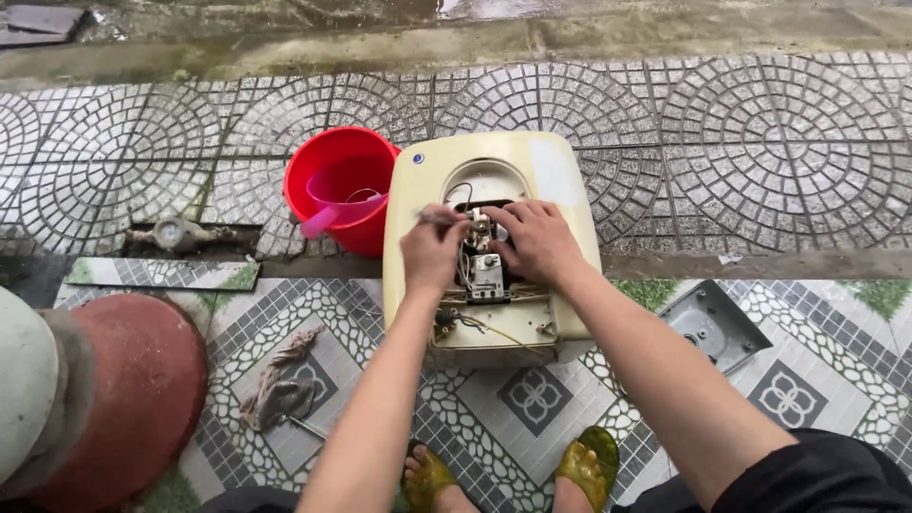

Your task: Repairing the internal wiring and components of a small appliance on a sidewalk.

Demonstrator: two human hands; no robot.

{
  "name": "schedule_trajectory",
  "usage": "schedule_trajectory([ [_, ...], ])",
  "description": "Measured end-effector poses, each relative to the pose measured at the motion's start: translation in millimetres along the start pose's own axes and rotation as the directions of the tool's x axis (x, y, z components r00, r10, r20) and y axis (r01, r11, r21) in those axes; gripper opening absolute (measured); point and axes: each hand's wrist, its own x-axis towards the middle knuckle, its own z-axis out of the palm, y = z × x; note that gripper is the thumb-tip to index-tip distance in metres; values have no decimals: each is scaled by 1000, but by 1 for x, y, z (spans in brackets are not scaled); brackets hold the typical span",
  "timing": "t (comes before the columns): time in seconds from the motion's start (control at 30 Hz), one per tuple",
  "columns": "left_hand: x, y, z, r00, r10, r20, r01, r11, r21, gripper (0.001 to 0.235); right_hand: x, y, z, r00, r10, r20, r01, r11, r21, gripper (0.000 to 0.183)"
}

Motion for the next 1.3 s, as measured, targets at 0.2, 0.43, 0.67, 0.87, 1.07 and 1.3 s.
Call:
schedule_trajectory([
  [0.2,-24,1,-14,971,-215,-108,185,953,-240,12,-9,-5,-1,998,-43,-48,40,998,-49,40],
  [0.43,-27,-5,-20,959,-253,-125,194,913,-358,12,4,-10,-5,989,83,120,-83,997,-1,37],
  [0.67,-26,-10,-22,957,-273,-96,212,886,-412,17,31,-13,16,957,200,209,-160,969,-190,23],
  [0.87,-9,-22,-15,929,-368,-32,298,798,-524,18,42,-29,8,913,266,311,-189,948,-257,22],
  [1.07,21,-24,-53,903,-425,-56,341,792,-507,15,39,-25,28,918,258,302,-183,949,-255,25],
  [1.3,26,-12,-95,919,-384,-92,286,808,-515,18,36,-25,26,885,282,371,-240,958,-155,23],
])
